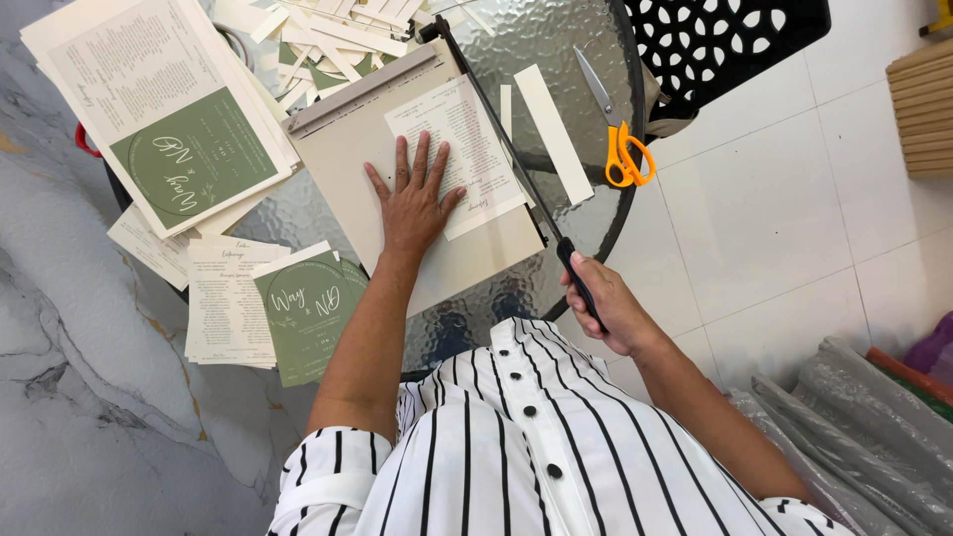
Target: The person uses a paper trimmer to cut the edges of printed invitation cards. They align each card on the trimmer, press down the cutting arm, and then remove the trimmed card. The person also uses scissors to trim small edges and organizes the finished cards into a stack.
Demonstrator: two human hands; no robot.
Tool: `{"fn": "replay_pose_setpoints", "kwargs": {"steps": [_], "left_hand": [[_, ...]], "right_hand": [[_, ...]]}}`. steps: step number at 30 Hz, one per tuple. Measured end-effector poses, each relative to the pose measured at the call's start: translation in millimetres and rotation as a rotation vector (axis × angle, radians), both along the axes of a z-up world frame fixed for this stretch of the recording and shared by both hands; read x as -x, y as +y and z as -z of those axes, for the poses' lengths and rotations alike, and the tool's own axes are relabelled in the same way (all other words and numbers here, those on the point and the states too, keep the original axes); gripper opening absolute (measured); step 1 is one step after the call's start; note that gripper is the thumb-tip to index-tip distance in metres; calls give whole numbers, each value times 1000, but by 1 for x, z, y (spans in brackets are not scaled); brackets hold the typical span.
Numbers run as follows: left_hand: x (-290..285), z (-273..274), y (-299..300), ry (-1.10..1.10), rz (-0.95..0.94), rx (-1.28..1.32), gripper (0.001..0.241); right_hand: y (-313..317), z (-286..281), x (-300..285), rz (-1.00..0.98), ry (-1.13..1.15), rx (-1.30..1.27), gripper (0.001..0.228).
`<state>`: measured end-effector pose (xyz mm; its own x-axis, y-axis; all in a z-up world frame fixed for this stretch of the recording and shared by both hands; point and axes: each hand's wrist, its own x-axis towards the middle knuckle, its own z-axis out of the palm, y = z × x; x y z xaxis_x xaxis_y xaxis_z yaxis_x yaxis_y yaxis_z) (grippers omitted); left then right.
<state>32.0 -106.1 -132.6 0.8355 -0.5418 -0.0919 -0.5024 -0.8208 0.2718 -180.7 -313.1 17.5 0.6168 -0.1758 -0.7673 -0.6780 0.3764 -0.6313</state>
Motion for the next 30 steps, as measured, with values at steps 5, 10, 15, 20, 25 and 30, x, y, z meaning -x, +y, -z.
{"fn": "replay_pose_setpoints", "kwargs": {"steps": [5,10,15,20,25,30], "left_hand": [[0,-2,0,0,-1,-6,69],[12,-1,-3,-52,24,40,71],[28,18,-9,-169,21,60,78],[29,16,-11,-225,15,79,79],[31,13,-12,-256,7,80,79],[31,11,-12,-275,6,79,80]], "right_hand": [[1,5,1,5,1,11,42],[-3,8,2,-7,7,13,44],[-3,8,3,-32,4,22,45],[-3,6,1,-42,10,26,46],[-3,7,1,-52,18,33,46],[-5,6,0,-95,35,63,46]]}}
